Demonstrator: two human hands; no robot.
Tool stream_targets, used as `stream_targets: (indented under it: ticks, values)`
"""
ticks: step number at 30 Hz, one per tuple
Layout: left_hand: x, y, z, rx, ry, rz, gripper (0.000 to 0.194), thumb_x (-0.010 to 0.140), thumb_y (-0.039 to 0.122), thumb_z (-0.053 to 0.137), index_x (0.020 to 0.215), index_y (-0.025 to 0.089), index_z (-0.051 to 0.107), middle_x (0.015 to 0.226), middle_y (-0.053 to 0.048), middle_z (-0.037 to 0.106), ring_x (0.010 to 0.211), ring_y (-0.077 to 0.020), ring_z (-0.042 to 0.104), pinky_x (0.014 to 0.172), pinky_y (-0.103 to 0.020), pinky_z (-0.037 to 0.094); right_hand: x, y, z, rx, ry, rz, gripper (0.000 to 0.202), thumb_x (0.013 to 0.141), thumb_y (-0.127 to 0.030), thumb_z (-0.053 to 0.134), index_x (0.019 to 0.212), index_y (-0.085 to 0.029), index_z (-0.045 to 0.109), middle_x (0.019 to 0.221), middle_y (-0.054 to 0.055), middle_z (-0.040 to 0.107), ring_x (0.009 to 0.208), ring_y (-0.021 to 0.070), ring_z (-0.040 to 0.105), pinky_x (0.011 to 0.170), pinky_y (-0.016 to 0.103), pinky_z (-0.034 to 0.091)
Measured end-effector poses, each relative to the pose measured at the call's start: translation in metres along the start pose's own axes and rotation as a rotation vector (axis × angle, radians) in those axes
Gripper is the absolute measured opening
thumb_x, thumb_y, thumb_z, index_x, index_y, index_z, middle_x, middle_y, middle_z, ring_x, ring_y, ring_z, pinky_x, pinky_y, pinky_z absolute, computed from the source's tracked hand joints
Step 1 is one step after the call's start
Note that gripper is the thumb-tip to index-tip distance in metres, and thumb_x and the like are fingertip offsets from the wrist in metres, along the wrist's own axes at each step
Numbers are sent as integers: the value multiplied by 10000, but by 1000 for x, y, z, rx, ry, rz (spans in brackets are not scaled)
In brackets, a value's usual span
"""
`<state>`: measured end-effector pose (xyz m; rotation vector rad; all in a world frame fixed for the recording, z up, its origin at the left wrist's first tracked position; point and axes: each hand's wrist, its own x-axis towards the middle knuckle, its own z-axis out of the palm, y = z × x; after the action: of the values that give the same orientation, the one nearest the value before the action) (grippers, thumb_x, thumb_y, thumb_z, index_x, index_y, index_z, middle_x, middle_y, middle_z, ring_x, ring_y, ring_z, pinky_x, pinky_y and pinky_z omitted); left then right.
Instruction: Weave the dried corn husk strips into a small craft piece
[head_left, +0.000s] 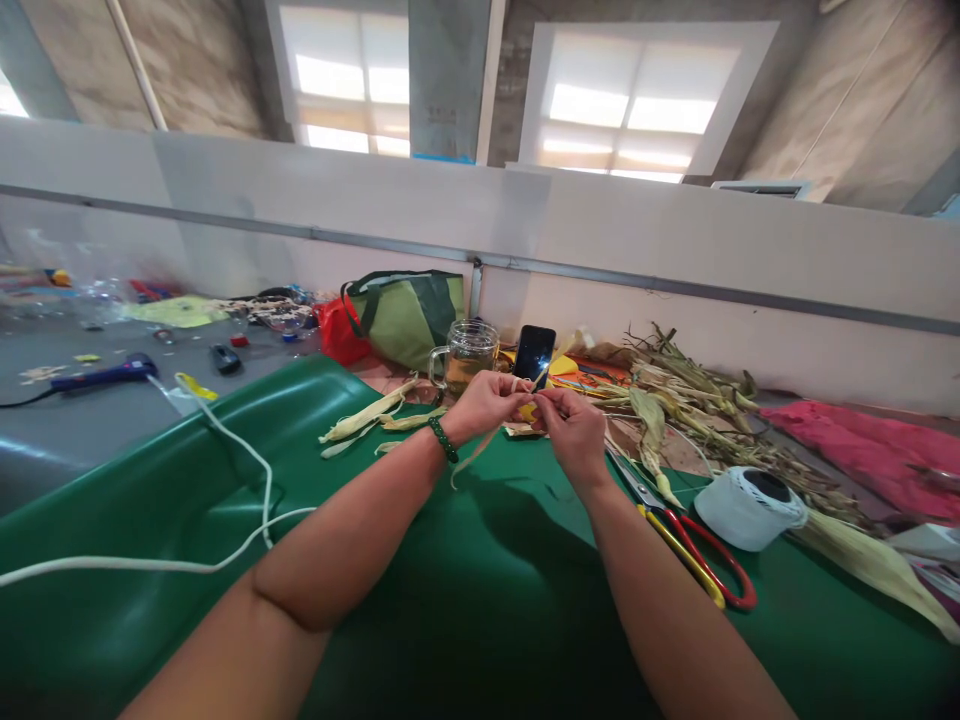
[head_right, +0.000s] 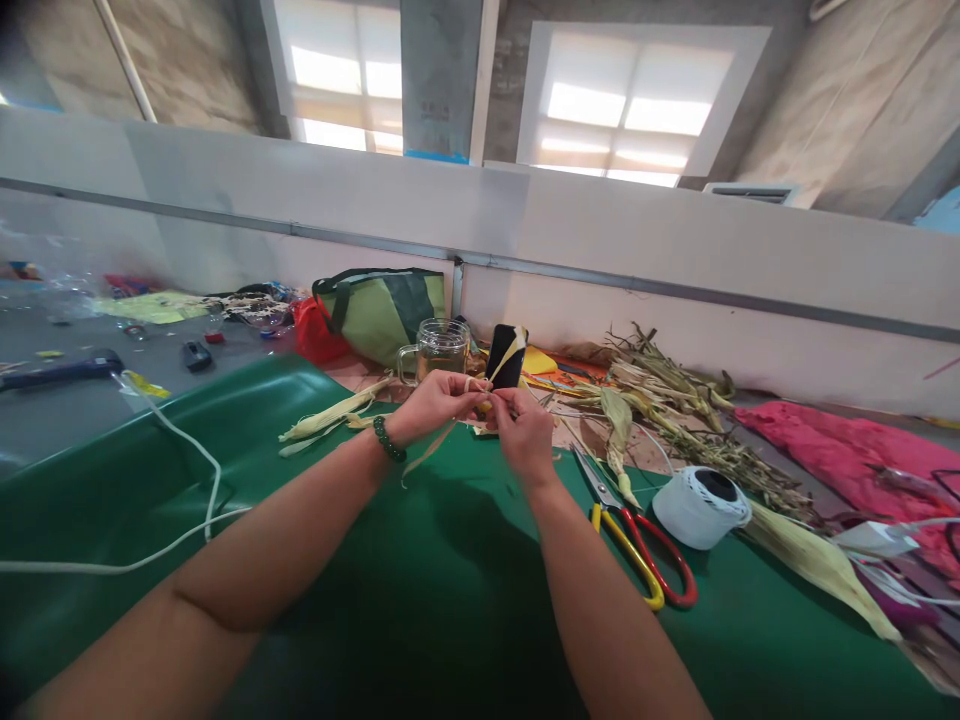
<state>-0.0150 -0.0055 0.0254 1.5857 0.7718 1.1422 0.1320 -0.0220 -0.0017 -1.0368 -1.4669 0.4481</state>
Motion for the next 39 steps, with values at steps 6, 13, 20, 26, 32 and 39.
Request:
stream_targets:
  ticks: [6, 13, 20, 26, 32, 39]
  values:
    - [-1, -1, 0, 40, 4, 43, 372, 595, 399, 813, 644, 82, 624, 638, -21, 626, 620, -102, 578, 591, -200, 464, 4, -1, 0, 205, -42, 147, 424, 659, -568, 687, 792, -169, 638, 589, 26, 684, 448, 169, 621, 466, 310, 534]
    - [-2, 2, 1, 7, 35, -29, 292, 656, 317, 778, 652, 80, 607, 657, -23, 639, 553, -65, 550, 526, -162, 436, 3, 5, -2, 51, -46, 47, 412, 735, -561, 638, 839, -162, 643, 596, 28, 671, 472, 162, 605, 490, 301, 509]
    - [-1, 8, -5, -13, 83, -141, 138, 627, 142, 730, 682, 67, 629, 578, 9, 599, 505, -52, 518, 512, -157, 406, -3, -1, -3, -446, 33, -629, 194, 882, -266, 545, 736, -208, 659, 737, 52, 642, 766, 189, 580, 724, 322, 482]
    - [-1, 4, -6, 26, 21, -144, 56, 564, 74, 614, 516, 78, 585, 537, 19, 574, 496, -39, 444, 482, -159, 326, -16, -1, 18, -745, -251, -925, 254, 895, -110, 468, 895, -212, 700, 843, 82, 610, 853, 198, 548, 754, 306, 456]
    - [0, 2, -11, -4, -8, -153, 120, 581, 134, 704, 556, 75, 602, 506, 29, 548, 488, -39, 448, 504, -168, 359, -13, -4, 13, -762, -135, -878, 224, 923, -168, 465, 803, -191, 653, 829, 76, 626, 825, 200, 521, 763, 308, 425]
    - [0, 6, -12, -109, 26, -178, 196, 593, 144, 766, 598, 85, 578, 550, 8, 607, 522, -56, 564, 555, -170, 445, -6, 2, -5, -766, -35, -651, 242, 919, -281, 498, 782, -198, 680, 695, 49, 632, 651, 165, 536, 573, 286, 314]
